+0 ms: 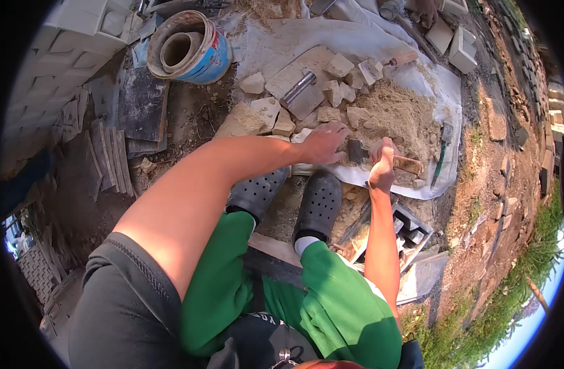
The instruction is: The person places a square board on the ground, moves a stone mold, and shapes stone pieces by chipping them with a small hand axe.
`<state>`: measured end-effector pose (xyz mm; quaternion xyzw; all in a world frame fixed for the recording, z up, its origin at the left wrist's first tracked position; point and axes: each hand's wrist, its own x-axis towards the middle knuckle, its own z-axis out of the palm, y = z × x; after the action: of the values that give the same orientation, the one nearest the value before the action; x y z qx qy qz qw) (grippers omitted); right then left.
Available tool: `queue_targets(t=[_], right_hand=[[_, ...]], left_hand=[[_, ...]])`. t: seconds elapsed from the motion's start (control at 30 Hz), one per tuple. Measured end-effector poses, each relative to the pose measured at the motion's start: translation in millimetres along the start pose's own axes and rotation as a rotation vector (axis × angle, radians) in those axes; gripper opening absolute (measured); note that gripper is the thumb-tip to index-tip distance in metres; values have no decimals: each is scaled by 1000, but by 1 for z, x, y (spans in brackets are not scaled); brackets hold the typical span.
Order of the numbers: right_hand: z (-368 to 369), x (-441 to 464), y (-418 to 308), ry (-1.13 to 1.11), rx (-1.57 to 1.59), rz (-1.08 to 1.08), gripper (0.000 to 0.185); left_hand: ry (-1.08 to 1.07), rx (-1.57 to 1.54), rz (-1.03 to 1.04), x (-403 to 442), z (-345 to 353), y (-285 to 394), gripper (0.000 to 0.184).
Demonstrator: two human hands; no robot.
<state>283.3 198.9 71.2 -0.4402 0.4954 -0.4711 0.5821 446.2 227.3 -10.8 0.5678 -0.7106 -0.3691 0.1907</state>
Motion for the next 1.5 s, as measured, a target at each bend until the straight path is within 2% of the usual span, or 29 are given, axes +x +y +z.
queue_targets(t=[0.07, 0.13, 0.17, 0.3, 0.33, 0.4, 0.53, 0.63, 0.73, 0.8, 0.83, 0.9, 1.0, 1.07, 1.1, 1.13, 1.2, 1.23, 1.3, 1.33, 1.4, 1.5], right_hand=[[-7, 2, 18, -6, -15, 7, 36], [-3, -3, 21, 34, -9, 56, 34], [-11, -3, 24, -34, -19, 47, 30], [-6, -6, -4, -119, -184, -51, 23], [-1, -8, -17, -121, -182, -51, 23], [11, -10, -44, -136, -166, -182, 23], [16, -6, -62, -210, -153, -226, 26], [12, -6, -51, -209, -184, -196, 31], [13, -8, -44, -147, -164, -155, 39], [0, -6, -35, -249, -52, -53, 39], [7, -8, -33, -140, -29, -49, 40], [-4, -4, -27, -142, -39, -37, 39], [-7, 0, -33, -52, -76, -42, 40], [8, 0, -68, -91, 125, -127, 43], [14, -4, -87, -26, 118, -167, 44], [15, -4, -98, -88, 106, -295, 41], [14, -3, -105, -81, 184, -318, 41], [13, -2, -99, -68, 193, -270, 41], [1, 3, -66, -78, 141, -154, 41], [5, 2, -53, 15, -74, -137, 41], [9, 4, -31, 61, -152, -103, 41], [4, 2, -54, 45, -34, -141, 42]], left_hand=[[-18, -37, 98, 4, 4, -3, 59], [3, -36, 94, 4, 4, 3, 57], [-12, -51, 83, 5, 5, 5, 57], [-43, -75, 93, 9, 10, 11, 60], [-41, -73, 92, 11, 11, 12, 60], [-54, -77, 106, 13, 11, 13, 63], [-118, -136, 115, 12, -1, 11, 67], [-83, -165, 134, 8, -7, 19, 67], [-144, -92, 50, 7, -12, 25, 73], [-146, -167, 48, 9, -9, 26, 77], [-147, -170, 52, 11, -4, 24, 77], [-75, -89, 83, 12, 0, 24, 81], [-112, -121, 85, 13, -2, 23, 80], [-65, -64, 152, 15, 3, 15, 77], [-19, -12, 210, 13, 6, 12, 75], [-21, -13, 210, 12, 3, 11, 75], [-12, 94, 162, 10, -3, 6, 70], [-23, 91, 167, 9, -6, 3, 70], [-125, 15, 6, 8, -8, -3, 67], [-137, 4, 19, 9, -8, -6, 67], [-233, 67, 62, 7, -11, -10, 63], [-205, 81, 77, 4, -7, -13, 57]])
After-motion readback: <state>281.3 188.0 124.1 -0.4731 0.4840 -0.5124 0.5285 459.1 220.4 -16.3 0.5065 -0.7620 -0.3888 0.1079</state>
